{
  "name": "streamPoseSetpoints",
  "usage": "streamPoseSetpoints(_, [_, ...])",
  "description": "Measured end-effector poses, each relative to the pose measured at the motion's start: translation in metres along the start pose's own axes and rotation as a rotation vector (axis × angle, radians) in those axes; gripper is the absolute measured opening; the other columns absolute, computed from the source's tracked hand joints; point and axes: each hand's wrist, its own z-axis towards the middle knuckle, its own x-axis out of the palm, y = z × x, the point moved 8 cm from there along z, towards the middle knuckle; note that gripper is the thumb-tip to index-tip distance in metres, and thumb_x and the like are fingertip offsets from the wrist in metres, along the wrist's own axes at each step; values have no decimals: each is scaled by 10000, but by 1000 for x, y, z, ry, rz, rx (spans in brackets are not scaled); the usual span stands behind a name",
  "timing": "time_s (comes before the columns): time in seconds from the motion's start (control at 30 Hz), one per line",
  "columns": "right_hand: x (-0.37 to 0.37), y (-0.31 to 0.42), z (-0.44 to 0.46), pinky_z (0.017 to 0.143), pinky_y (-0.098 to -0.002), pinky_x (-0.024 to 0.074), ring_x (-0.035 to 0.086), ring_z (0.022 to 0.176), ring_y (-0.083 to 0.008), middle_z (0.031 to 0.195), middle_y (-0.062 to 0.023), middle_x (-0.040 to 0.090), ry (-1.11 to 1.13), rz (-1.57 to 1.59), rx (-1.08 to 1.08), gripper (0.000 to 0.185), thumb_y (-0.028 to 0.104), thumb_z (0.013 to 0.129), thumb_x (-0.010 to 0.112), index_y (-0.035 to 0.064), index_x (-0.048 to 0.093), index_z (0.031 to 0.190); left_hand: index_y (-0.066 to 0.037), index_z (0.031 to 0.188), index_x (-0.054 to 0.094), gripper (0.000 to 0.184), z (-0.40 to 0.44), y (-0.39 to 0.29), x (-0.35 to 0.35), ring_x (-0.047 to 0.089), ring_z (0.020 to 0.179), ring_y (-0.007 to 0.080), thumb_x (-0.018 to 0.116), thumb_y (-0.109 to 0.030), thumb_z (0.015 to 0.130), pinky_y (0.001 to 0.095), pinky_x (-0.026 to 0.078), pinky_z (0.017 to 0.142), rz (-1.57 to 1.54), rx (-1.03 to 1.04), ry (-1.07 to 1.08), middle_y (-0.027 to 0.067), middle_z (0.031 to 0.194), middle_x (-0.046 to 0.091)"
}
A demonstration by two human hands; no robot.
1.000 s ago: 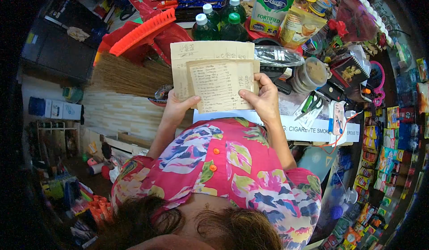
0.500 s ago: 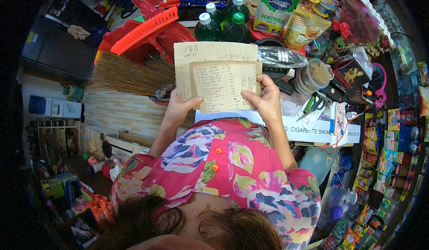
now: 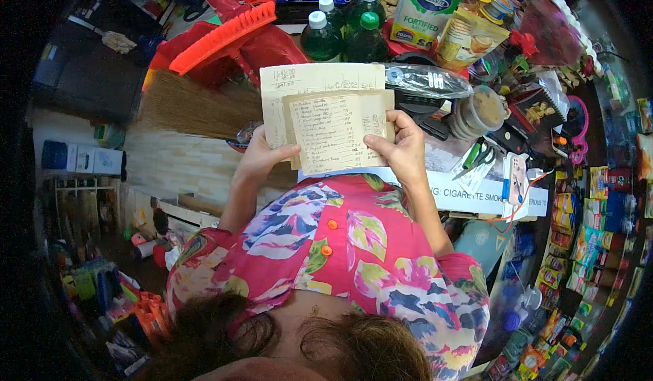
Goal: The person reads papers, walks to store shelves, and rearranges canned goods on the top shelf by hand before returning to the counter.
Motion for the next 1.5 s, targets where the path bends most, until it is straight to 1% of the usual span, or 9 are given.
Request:
streamPoseSetpoints(0.23, [5, -2, -2, 678, -225, 492, 608, 757, -110, 884, -83, 635, -4, 4, 22, 315, -91, 693, 656, -11, 534, 973, 21, 1127, 549, 391, 1, 3, -6, 590, 924, 132, 666, -3, 755, 288, 484, 807, 43, -7, 17, 86, 1050, 624])
streamPoseSetpoints(0.33, [9, 2, -2, 677, -228, 494, 611, 760, -113, 879, -83, 635, -18, -20, 24, 312, -93, 694, 654, -9, 532, 968, 26, 1109, 560, 407, 2, 1, -6, 597, 918, 136, 690, -5, 724, 282, 479, 812, -12, -26, 22, 88, 1041, 631])
streamPoseSetpoints(0.43, [6, 0, -3, 678, -230, 495, 613, 763, -114, 882, -84, 634, -8, -13, 39, 317, -93, 693, 654, -9, 530, 973, 26, 1110, 560, 422, 5, 8, -7, 600, 918, 139, 698, -8, 713, 283, 477, 818, 30, -54, 17, 90, 1042, 632])
streamPoseSetpoints(0.53, [-6, -11, 3, 680, -230, 495, 613, 766, -115, 882, -85, 635, -8, 13, 20, 314, -95, 695, 651, -10, 531, 972, 14, 1102, 572, 401, 15, 18, -2, 596, 896, 123, 704, -27, 726, 275, 488, 793, 11, -16, 23, 74, 1019, 637])
streamPoseSetpoints(0.73, [-20, -12, 1, 691, -229, 494, 612, 777, -116, 894, -85, 637, -8, 22, 16, 327, -94, 694, 653, -9, 535, 986, 18, 1094, 577, 385, 19, 24, 11, 596, 897, 121, 700, -26, 731, 272, 485, 795, -13, -24, 25, 74, 1023, 637])
streamPoseSetpoints(0.93, [-21, -12, -1, 697, -230, 497, 612, 795, -118, 906, -87, 637, -21, 24, 45, 341, -88, 690, 662, -6, 535, 995, 14, 1094, 577, 389, 20, 22, 12, 599, 896, 122, 700, -18, 727, 273, 484, 797, 3, -2, 17, 75, 1024, 638])
streamPoseSetpoints(1.03, [-21, -16, -1, 699, -235, 501, 612, 797, -119, 909, -90, 637, -21, 38, 77, 343, -88, 691, 663, -7, 533, 998, 13, 1099, 572, 398, 20, 23, 11, 600, 897, 121, 698, -8, 723, 272, 482, 803, -5, -27, 15, 76, 1027, 638])
streamPoseSetpoints(1.13, [-21, -18, 0, 698, -238, 504, 612, 798, -121, 908, -90, 637, -22, 47, 51, 344, -89, 690, 664, -8, 532, 998, 12, 1104, 569, 403, 21, 23, 11, 600, 898, 120, 695, -2, 721, 271, 479, 807, -16, -19, 21, 77, 1030, 638])
streamPoseSetpoints(1.5, [-22, -18, -1, 678, -232, 499, 610, 775, -117, 903, -92, 636, -10, 29, 81, 343, -88, 693, 664, -9, 532, 1000, 17, 1107, 566, 390, 19, 22, 15, 597, 915, 128, 686, -14, 737, 274, 473, 819, -42, -23, 13, 81, 1026, 637])
